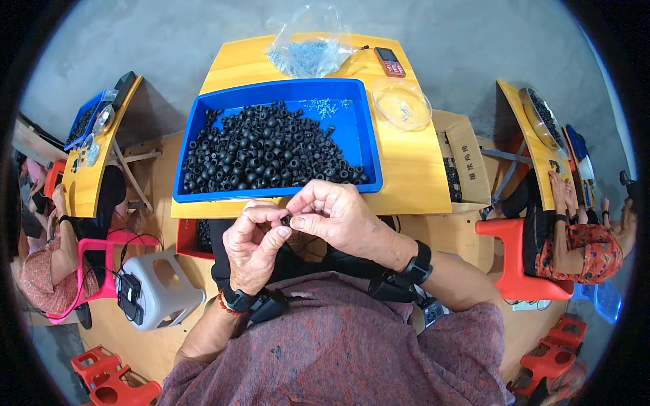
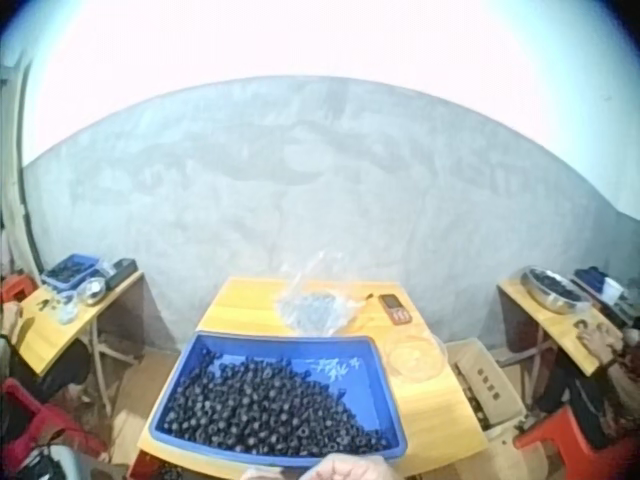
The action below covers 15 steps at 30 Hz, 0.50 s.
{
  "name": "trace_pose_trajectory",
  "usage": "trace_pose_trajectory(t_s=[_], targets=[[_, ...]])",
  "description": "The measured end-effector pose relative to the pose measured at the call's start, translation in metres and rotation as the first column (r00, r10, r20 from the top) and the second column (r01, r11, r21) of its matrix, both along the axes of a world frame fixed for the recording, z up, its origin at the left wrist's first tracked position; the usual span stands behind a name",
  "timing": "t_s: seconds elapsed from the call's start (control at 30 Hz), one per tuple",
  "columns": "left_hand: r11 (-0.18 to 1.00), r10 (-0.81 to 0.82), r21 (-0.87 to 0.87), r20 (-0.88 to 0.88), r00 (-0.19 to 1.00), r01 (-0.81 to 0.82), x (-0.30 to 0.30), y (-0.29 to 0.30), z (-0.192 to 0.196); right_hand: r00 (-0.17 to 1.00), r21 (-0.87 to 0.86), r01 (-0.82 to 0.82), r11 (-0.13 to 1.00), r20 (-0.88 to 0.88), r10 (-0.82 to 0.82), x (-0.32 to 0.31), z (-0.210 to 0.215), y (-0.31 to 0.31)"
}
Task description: Assembling small black plastic components by hand in a manufacturing setting.
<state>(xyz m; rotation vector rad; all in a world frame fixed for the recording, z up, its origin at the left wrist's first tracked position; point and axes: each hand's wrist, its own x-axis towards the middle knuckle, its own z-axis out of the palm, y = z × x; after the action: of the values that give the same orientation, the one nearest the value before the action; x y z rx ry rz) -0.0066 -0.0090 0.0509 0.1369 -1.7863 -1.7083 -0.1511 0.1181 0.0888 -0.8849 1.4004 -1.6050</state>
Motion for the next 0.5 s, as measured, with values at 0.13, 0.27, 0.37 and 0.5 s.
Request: trace_pose_trajectory(t_s=[0.13, 0.27, 0.37, 0.5], targets=[[0.984, 0.011, 0.178, 0.047, 0.999, -0.019, 0.003, 0.007, -0.015, 0.936, 0.118, 0.002, 0.993, -0.349, 0.040, -0.014, 0.017, -0.001], [0.962, -0.022, 0.274, 0.102, 0.995, -0.007, 0.005, 0.005, -0.018, 0.457, -0.093, 0.153, 0.984, -0.876, -0.154, -0.079, 0.032, -0.022], [0.974, -0.052, 0.224, 0.126, 0.991, 0.022, 0.005, 0.001, -0.023, 0.299, -0.001, 0.262, 0.965, -0.951, -0.082, -0.133, 0.032, -0.038], [0.958, -0.085, 0.283, 0.148, 0.985, 0.040, 0.004, 0.002, -0.024, 0.290, 0.202, 0.279, 0.939, -0.950, 0.118, -0.168, 0.015, -0.063]])
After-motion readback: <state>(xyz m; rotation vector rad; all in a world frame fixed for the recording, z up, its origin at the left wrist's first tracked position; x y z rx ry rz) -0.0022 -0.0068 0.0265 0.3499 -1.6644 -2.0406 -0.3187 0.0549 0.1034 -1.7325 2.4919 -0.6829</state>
